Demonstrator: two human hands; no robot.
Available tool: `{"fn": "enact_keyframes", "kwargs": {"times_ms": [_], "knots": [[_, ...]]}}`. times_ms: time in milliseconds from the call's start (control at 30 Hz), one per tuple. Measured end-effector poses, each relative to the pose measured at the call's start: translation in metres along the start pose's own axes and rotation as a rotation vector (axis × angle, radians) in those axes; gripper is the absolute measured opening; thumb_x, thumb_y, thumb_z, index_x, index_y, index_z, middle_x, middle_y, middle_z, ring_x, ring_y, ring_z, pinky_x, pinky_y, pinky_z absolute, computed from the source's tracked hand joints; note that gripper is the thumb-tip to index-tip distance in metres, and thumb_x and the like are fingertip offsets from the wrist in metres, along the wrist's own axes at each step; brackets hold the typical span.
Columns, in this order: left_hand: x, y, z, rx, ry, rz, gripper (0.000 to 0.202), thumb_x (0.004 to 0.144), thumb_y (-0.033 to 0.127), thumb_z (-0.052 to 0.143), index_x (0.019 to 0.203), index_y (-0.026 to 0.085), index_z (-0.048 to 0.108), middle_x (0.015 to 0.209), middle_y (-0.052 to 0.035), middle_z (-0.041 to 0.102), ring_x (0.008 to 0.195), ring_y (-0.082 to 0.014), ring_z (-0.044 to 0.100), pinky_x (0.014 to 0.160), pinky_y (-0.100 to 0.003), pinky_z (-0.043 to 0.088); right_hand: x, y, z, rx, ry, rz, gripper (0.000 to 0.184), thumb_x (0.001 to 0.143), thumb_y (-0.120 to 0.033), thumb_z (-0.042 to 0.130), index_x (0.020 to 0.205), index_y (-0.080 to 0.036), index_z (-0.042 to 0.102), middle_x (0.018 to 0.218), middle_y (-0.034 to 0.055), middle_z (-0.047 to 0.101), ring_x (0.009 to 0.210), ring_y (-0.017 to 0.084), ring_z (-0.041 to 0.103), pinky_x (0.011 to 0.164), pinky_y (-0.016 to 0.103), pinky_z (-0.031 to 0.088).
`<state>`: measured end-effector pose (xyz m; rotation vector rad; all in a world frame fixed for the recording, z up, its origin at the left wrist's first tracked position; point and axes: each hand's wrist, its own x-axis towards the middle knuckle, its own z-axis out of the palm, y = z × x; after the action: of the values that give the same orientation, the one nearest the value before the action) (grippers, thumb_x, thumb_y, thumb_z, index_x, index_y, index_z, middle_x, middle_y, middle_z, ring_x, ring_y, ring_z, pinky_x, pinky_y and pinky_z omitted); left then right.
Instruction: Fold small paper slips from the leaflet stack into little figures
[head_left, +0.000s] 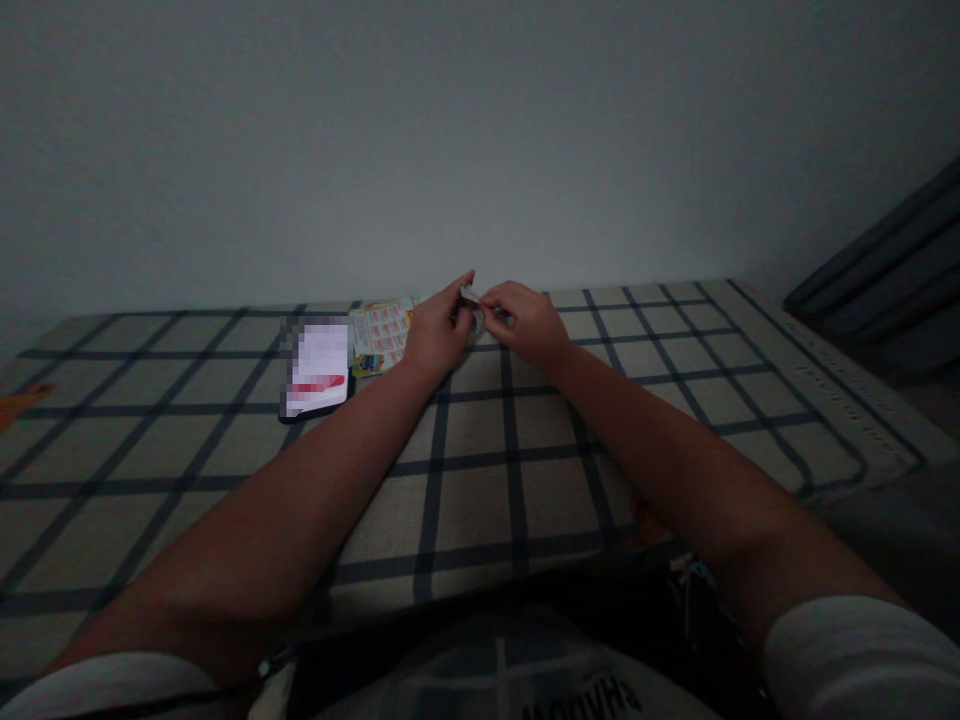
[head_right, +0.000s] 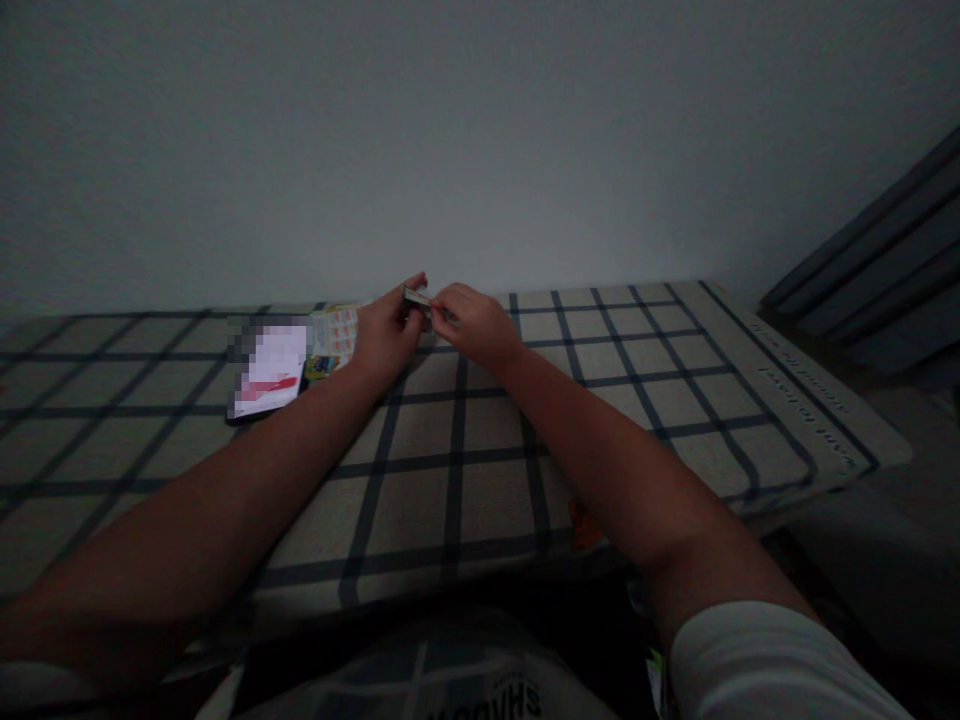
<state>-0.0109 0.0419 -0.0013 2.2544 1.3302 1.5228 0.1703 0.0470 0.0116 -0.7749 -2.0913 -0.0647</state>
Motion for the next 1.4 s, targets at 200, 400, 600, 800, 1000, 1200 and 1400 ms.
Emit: {"fn": "enact_keyframes", "kwargs": {"times_ms": [200, 400, 600, 800, 1000, 1200, 1400], "knots": [[0.0, -0.001, -0.002, -0.04, 0.002, 0.045, 0.052, 0.086, 0.013, 0.058, 0.137, 0.022, 0.069, 0.12, -0.0081, 0.078, 0.107, -0.021, 0.072, 0.104, -0.036, 0.052, -0.002, 0.002, 0.001, 0.02, 0.026, 0.104, 0.033, 0.088, -0.013, 0.052, 0.118, -0.018, 0.064, 0.107, 0.009, 0.074, 0.095, 0.02, 0.07, 0.086, 0.032, 0.054], [-0.002, -0.01, 0.004, -0.244, -0.073, 0.041, 0.055, 0.089, 0.028, 0.062, 0.144, 0.025, 0.062, 0.141, -0.0115, 0.068, 0.109, -0.0229, 0.072, 0.097, -0.039, 0.059, -0.001, 0.005, -0.002, 0.027, 0.012, 0.113, 0.029, 0.089, -0.013, 0.05, 0.108, -0.019, 0.07, 0.1, 0.0062, 0.075, 0.089, 0.019, 0.069, 0.087, 0.03, 0.052], [0.002, -0.008, 0.005, -0.551, -0.104, -0.091, 0.061, 0.091, 0.055, 0.062, 0.146, 0.029, 0.057, 0.148, -0.0128, 0.061, 0.121, -0.0273, 0.067, 0.081, -0.033, 0.062, -0.002, 0.014, -0.008, 0.043, 0.046, 0.115, 0.029, 0.09, -0.015, 0.05, 0.105, -0.018, 0.075, 0.095, 0.007, 0.076, 0.087, 0.02, 0.068, 0.084, 0.032, 0.052], [0.011, -0.01, 0.003, -0.514, -0.017, -0.314, 0.047, 0.084, 0.061, 0.071, 0.105, 0.02, 0.079, 0.1, -0.009, 0.078, 0.093, -0.0211, 0.071, 0.068, -0.027, 0.056, -0.003, 0.019, -0.007, 0.059, -0.047, 0.029, 0.028, 0.092, -0.017, 0.052, 0.107, -0.02, 0.076, 0.106, 0.0077, 0.077, 0.102, 0.021, 0.07, 0.096, 0.036, 0.052], [0.014, -0.016, 0.005, -0.721, -0.071, -0.451, 0.04, 0.073, 0.054, 0.082, 0.095, 0.02, 0.08, 0.093, -0.0066, 0.078, 0.075, -0.015, 0.067, 0.056, -0.022, 0.048, -0.004, 0.022, -0.011, 0.065, -0.087, 0.004, 0.03, 0.091, -0.014, 0.052, 0.108, -0.02, 0.076, 0.11, 0.0079, 0.077, 0.106, 0.021, 0.071, 0.099, 0.038, 0.053], [0.015, -0.018, 0.008, -0.67, -0.031, -0.417, 0.038, 0.074, 0.053, 0.081, 0.088, 0.018, 0.077, 0.086, -0.0067, 0.076, 0.072, -0.0157, 0.067, 0.062, -0.026, 0.052, -0.005, 0.019, -0.01, 0.216, -0.01, 0.13, 0.034, 0.09, -0.019, 0.054, 0.118, -0.02, 0.073, 0.115, 0.0092, 0.076, 0.101, 0.02, 0.071, 0.085, 0.034, 0.058], [0.011, -0.009, 0.002, -0.394, 0.094, -0.222, 0.026, 0.086, 0.045, 0.072, 0.092, 0.02, 0.076, 0.089, -0.0038, 0.076, 0.084, -0.0179, 0.068, 0.077, -0.029, 0.055, -0.003, 0.018, -0.009, 0.377, 0.012, 0.3, 0.035, 0.089, -0.029, 0.061, 0.121, -0.02, 0.072, 0.112, 0.0099, 0.076, 0.1, 0.021, 0.071, 0.076, 0.03, 0.057]]}}
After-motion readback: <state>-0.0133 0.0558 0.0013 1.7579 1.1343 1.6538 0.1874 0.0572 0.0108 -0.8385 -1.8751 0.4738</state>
